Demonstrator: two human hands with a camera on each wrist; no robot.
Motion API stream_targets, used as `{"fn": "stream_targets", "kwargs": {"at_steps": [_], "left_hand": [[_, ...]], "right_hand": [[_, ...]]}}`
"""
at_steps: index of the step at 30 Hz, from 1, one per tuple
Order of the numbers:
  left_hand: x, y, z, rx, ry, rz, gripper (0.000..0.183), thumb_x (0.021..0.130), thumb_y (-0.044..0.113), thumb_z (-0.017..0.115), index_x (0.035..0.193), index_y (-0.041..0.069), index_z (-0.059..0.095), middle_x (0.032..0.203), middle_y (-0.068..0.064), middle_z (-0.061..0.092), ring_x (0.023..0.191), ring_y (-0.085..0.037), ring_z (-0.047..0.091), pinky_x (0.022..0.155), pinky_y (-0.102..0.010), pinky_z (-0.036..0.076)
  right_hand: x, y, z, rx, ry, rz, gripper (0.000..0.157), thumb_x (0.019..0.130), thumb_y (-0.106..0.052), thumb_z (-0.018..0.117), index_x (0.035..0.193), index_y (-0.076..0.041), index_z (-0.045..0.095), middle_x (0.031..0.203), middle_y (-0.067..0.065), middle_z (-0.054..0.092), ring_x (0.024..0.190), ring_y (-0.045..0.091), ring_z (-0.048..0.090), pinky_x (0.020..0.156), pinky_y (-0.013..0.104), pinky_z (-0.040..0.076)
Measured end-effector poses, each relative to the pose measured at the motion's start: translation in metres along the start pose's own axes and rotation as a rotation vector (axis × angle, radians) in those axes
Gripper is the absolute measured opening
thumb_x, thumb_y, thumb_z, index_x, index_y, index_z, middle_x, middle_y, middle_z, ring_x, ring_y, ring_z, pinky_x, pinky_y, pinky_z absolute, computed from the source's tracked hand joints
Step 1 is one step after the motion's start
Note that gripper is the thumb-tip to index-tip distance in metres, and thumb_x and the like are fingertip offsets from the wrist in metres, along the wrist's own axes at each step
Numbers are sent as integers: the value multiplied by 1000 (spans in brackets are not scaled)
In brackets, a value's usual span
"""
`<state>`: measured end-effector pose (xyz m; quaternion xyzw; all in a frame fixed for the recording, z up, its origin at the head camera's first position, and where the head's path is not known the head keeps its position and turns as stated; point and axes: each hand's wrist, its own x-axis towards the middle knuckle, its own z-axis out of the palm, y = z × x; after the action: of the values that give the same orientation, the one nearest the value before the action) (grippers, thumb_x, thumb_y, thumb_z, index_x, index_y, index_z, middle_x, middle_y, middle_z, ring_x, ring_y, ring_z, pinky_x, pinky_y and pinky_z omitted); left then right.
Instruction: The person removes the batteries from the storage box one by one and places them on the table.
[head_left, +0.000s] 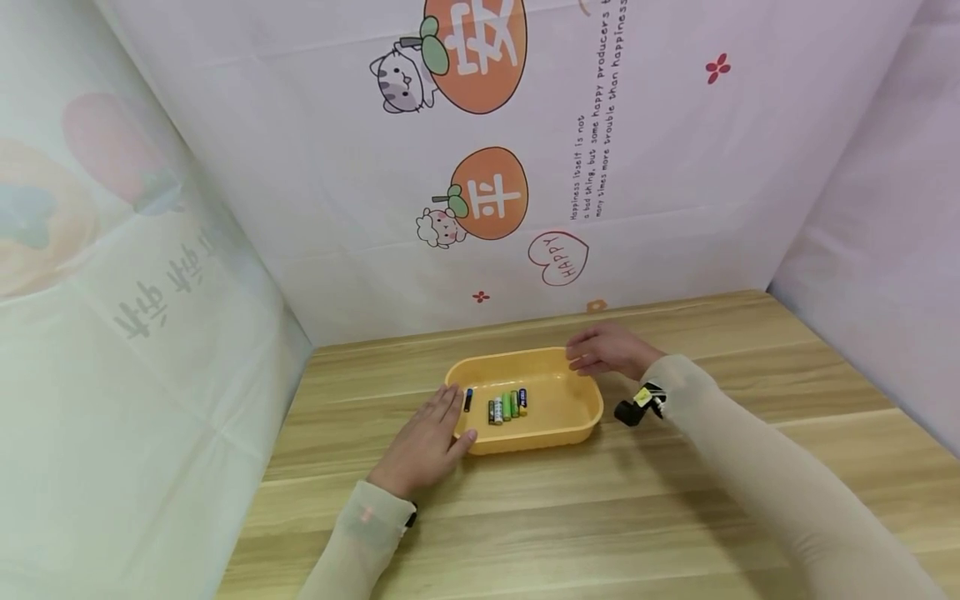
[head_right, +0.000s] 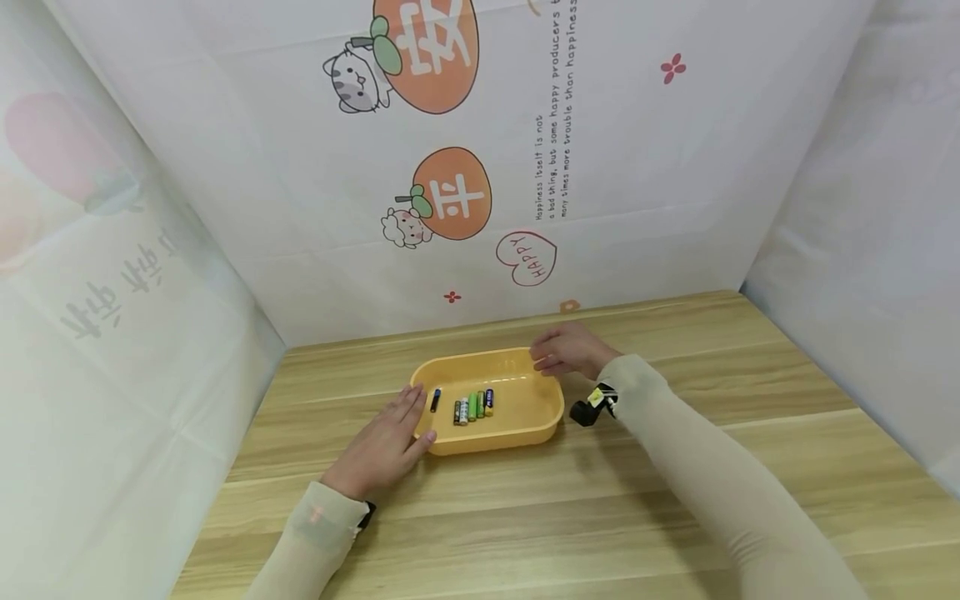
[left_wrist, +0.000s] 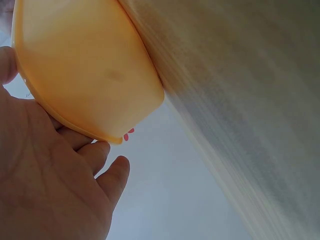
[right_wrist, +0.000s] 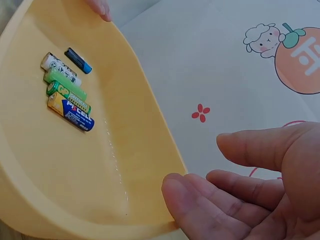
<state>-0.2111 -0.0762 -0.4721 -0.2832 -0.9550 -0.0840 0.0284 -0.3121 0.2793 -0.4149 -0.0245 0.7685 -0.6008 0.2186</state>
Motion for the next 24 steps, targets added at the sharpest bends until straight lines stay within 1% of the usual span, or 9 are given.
{"fn": "stream_targets", "kwargs": {"at_steps": [5,10,13,19,24], "left_hand": [[0,1,0,-3,0,0,74,103,55,26,155,2,18,161,-10,11,147,-21,4,116,-40,15],[0,2,0,-6,5,6,73,104,53,27,154,1,20,161,-12,13,147,-22,5,116,-41,15],[0,2,0,-9,7,9,72,104,52,29,154,0,20,161,-13,14,147,-23,6,116,-41,16],[-2,2,-3,-8,13,2,72,104,51,31,154,1,20,161,-13,15,147,-23,7,116,-41,16],[-1,3,-4,-13,22,12,71,104,49,33,154,0,21,160,-14,16,147,-25,8,116,-42,17]], "right_hand": [[2,0,7,-3,-21,-15,49,95,-7,61,137,14,44,132,33,50,108,36,63,88,42,53],[7,5,13,-12,-10,-21,47,94,-6,63,134,13,47,128,32,53,106,35,64,86,41,54],[9,6,18,-9,-19,-22,46,95,-5,62,134,13,48,128,32,54,106,35,64,86,42,53],[10,4,28,2,-57,-53,45,96,-4,59,135,14,45,133,33,50,112,41,59,88,44,52],[14,5,34,-21,-60,-65,47,96,-8,61,135,14,45,132,32,50,113,42,58,87,45,53]]}}
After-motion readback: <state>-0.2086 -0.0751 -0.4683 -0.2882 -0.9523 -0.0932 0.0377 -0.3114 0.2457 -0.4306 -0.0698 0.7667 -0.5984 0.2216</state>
